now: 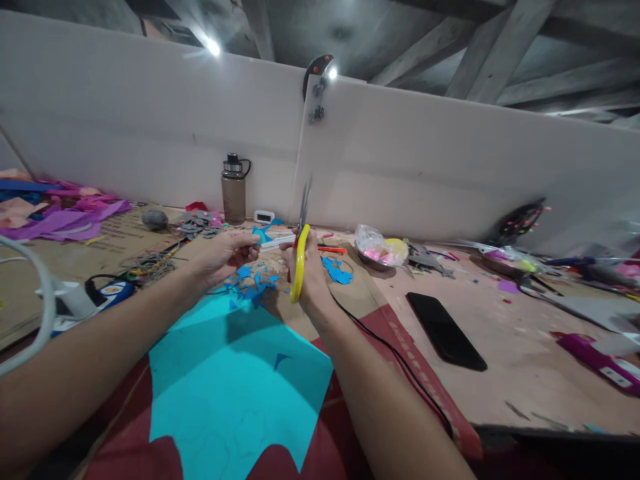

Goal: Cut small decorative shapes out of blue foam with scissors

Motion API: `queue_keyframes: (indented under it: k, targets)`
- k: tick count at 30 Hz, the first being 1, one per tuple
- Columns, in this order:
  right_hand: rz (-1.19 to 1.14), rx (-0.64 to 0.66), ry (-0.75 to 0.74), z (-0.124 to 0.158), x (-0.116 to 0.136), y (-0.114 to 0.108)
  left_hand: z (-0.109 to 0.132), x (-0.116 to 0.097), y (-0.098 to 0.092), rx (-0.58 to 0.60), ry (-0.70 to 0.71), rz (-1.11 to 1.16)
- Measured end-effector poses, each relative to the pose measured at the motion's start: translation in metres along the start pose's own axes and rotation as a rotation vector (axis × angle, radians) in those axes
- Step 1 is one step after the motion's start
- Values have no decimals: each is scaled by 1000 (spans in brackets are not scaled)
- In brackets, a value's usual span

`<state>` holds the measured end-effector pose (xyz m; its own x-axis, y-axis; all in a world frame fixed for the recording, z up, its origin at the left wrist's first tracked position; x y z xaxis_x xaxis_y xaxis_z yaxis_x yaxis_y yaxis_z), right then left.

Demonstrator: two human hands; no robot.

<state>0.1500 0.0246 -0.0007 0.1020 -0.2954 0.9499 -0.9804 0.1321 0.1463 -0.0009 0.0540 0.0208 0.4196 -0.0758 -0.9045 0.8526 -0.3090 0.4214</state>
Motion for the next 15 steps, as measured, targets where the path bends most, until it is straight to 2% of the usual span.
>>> queue_keyframes:
  k: [3, 7, 12, 15]
  targets:
    - [29, 61, 99, 8, 1, 5, -3, -13, -8, -71, -8, 24]
    - [246, 254, 52, 24, 3, 18, -8, -23, -20, -155, 13, 36]
    - [355, 371, -14, 27, -6, 21, -12, -22, -24, -130, 50, 55]
    - [331, 380, -6, 25, -11, 20, -11, -19, -22, -119, 43, 48]
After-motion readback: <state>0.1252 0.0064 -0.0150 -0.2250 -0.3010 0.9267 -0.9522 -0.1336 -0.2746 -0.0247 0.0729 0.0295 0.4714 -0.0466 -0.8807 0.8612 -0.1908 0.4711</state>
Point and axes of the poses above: each hand's wrist, its own z-axis away from the middle knuckle, its own y-axis out of the palm, x = y × z, the point moved 4 cm from there along -z, towards the middle knuckle, and after that the axes turned 1 degree about y, right-handed, at the moved point
